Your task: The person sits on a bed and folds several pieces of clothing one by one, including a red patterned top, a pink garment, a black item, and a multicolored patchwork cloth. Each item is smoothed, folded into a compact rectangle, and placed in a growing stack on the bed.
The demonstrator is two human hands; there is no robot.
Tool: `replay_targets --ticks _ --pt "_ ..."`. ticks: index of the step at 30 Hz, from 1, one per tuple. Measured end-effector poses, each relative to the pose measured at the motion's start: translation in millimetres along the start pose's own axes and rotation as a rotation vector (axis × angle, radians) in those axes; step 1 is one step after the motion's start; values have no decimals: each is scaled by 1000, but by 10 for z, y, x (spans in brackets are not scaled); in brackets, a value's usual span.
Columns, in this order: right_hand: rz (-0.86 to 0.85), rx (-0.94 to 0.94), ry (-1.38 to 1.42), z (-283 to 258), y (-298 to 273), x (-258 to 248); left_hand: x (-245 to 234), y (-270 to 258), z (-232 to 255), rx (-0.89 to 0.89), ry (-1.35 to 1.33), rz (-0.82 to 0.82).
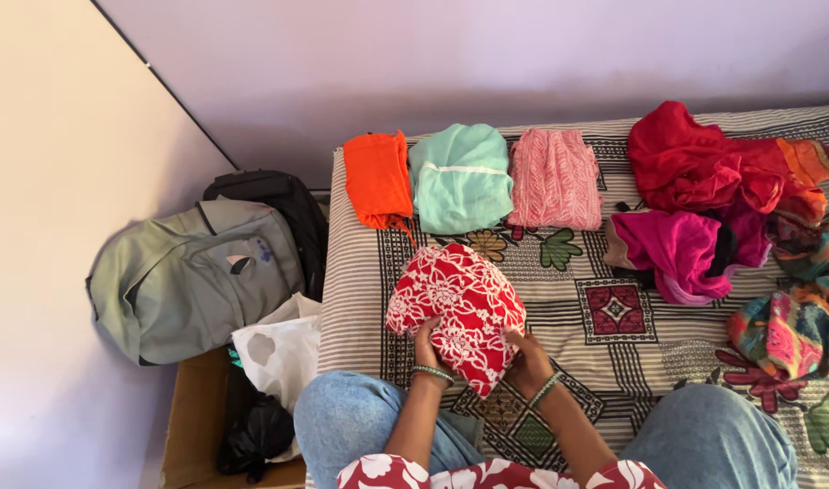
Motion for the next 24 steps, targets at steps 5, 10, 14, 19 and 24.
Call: replay_targets --ticks 5,10,14,19,24 --pt "289 -85 -272 -285 263 -491 16 46 66 -14 161 -68" --pt "-89 -239 -484 -546 418 -172 -24 81 -52 -95 244 -196" --pt "-224 -38 -344 -252 330 -51 -104 159 -141 -190 249 -225" --pt "-114 50 -257 -49 201 -70 -260 394 -71 -75 451 -133" --pt "42 16 -321 -16 129 -205 -359 499 159 205 749 3"
Point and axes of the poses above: each hand's wrist, its own y-axis towards the middle knuckle, its own x-axis out of the palm, z = x × y, the point moved 10 cm from there along y, towards the middle knuckle, and after that the axes turned 9 degrees about -y, right-handed, at the moved point
